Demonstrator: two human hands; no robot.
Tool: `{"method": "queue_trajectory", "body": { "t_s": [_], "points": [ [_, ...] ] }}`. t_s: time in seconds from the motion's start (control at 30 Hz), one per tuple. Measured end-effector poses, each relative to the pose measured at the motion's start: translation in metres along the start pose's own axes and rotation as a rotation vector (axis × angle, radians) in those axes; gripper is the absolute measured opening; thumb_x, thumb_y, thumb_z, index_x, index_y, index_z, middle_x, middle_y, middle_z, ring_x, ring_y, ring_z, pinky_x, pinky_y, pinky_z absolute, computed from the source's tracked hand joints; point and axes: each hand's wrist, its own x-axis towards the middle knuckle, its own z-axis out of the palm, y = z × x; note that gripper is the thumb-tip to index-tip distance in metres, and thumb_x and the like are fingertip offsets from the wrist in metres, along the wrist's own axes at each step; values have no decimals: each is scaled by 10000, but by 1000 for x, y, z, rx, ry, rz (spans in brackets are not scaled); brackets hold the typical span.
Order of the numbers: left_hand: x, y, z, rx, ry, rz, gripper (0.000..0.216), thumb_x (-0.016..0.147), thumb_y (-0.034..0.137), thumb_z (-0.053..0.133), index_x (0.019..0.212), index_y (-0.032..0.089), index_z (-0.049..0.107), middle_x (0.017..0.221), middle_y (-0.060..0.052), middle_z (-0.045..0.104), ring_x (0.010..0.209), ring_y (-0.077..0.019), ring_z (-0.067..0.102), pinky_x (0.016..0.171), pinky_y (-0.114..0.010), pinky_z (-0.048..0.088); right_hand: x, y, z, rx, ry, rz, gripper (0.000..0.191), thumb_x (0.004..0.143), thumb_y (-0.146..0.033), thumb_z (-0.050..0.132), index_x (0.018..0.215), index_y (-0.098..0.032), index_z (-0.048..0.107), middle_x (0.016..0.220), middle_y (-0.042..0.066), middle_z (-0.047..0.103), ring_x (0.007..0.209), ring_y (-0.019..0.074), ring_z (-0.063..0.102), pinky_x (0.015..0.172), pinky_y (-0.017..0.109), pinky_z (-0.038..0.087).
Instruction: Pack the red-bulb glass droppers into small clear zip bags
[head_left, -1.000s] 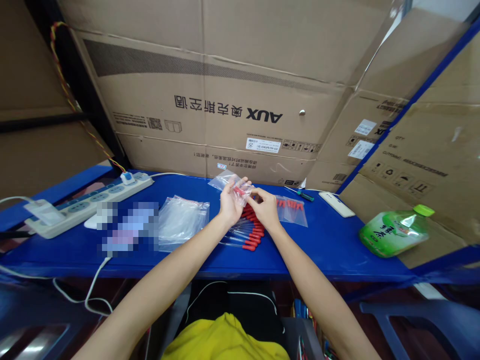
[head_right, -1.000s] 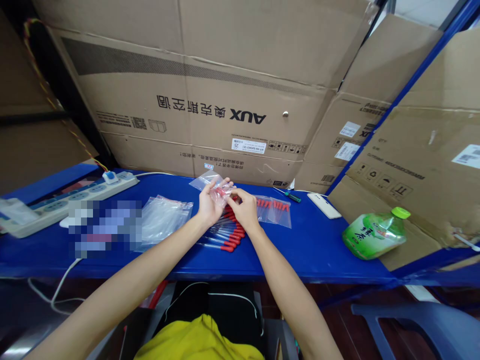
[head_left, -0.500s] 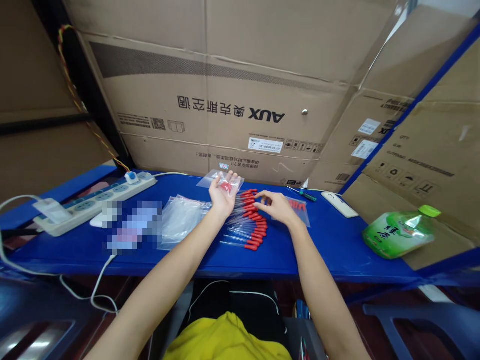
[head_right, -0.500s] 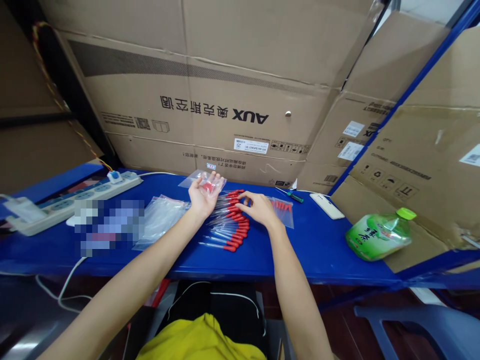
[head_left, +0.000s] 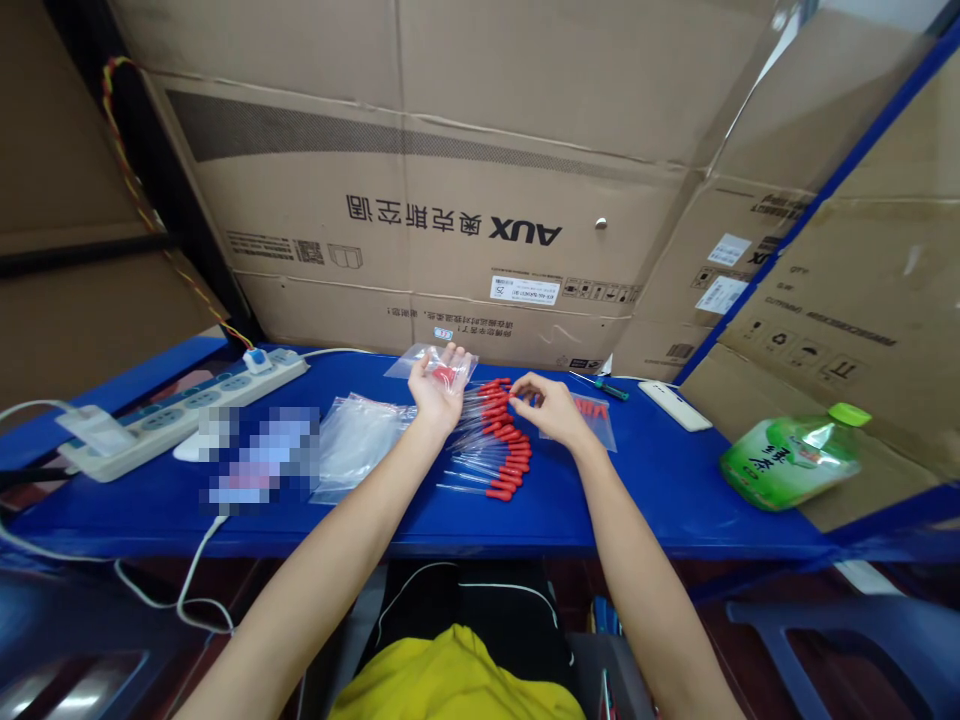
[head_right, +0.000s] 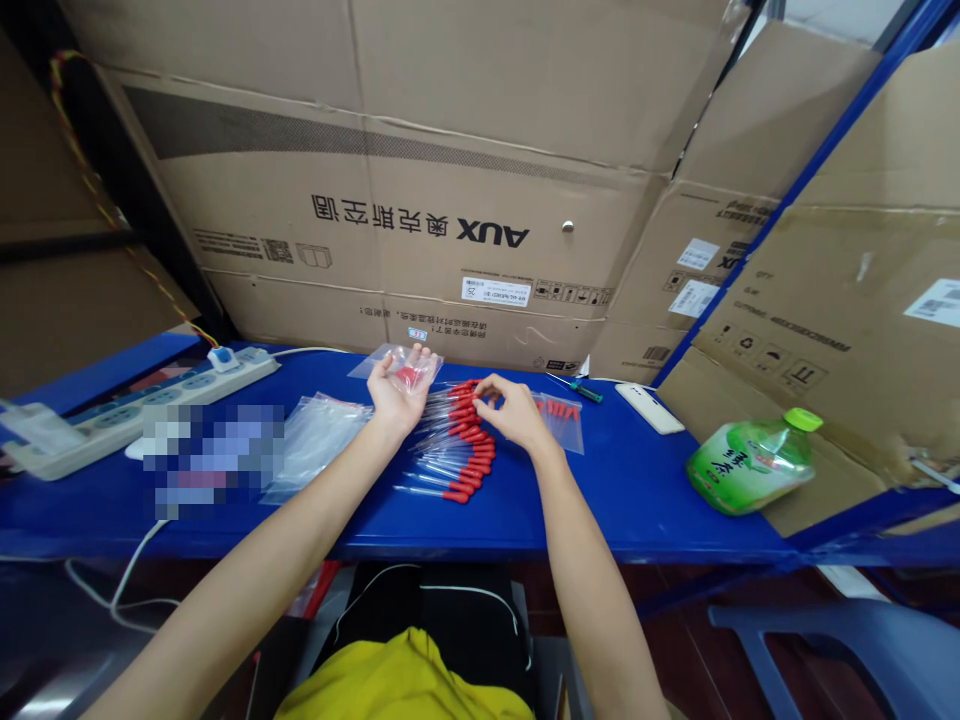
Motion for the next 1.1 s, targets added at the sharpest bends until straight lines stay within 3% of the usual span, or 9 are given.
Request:
{"method": "queue_trajectory", "body": {
  "t_s": [0.17,0.27,0.57,0.77,0.93,1.1],
  "points": [
    [4,5,0,-24,15,19,66,914,269,521,903,215,556,993,-79,738,1003,-198,734,1004,-392,582,0,-14,-6,188,304,-9,168,855,-347,688,921,-204,630,831,18,708,696,152,625,606,261,444],
    [3,5,1,-29,1,18,76,909,271,523,940,214,563,1006,-81,738,1011,-203,735,1005,-394,581,-1,-18,-2,217,382,-43,176,854,-356,704,909,-207,629,858,29,722,669,148,612,601,271,450],
    [-15,-15,5,68,-95,-101,149,903,223,508,997,192,620,1009,-100,757,1033,-245,739,1044,-451,562,2,-19,17,16,298,-63,198,898,-390,712,964,-206,743,786,22,725,648,156,609,633,283,463],
    [-26,-32,4,166,-124,-190,189,897,204,530,1047,177,641,1076,-120,766,1068,-267,734,1032,-456,563,3,-16,27,-80,349,-99,178,917,-370,701,854,-211,753,838,34,732,653,163,579,666,303,461],
    [-28,-37,2,190,-107,-209,189,884,175,540,1054,176,622,1095,-116,764,1093,-257,733,986,-401,567,2,-16,30,-125,349,-59,208,956,-367,656,910,-222,799,835,37,731,656,168,590,664,301,449],
    [-30,-38,2,188,-138,-208,219,893,152,510,1094,186,592,1078,-105,763,1063,-259,744,987,-427,564,1,-14,33,-184,357,-57,219,963,-339,638,881,-217,800,773,33,682,662,175,581,663,298,437]
  ]
}}
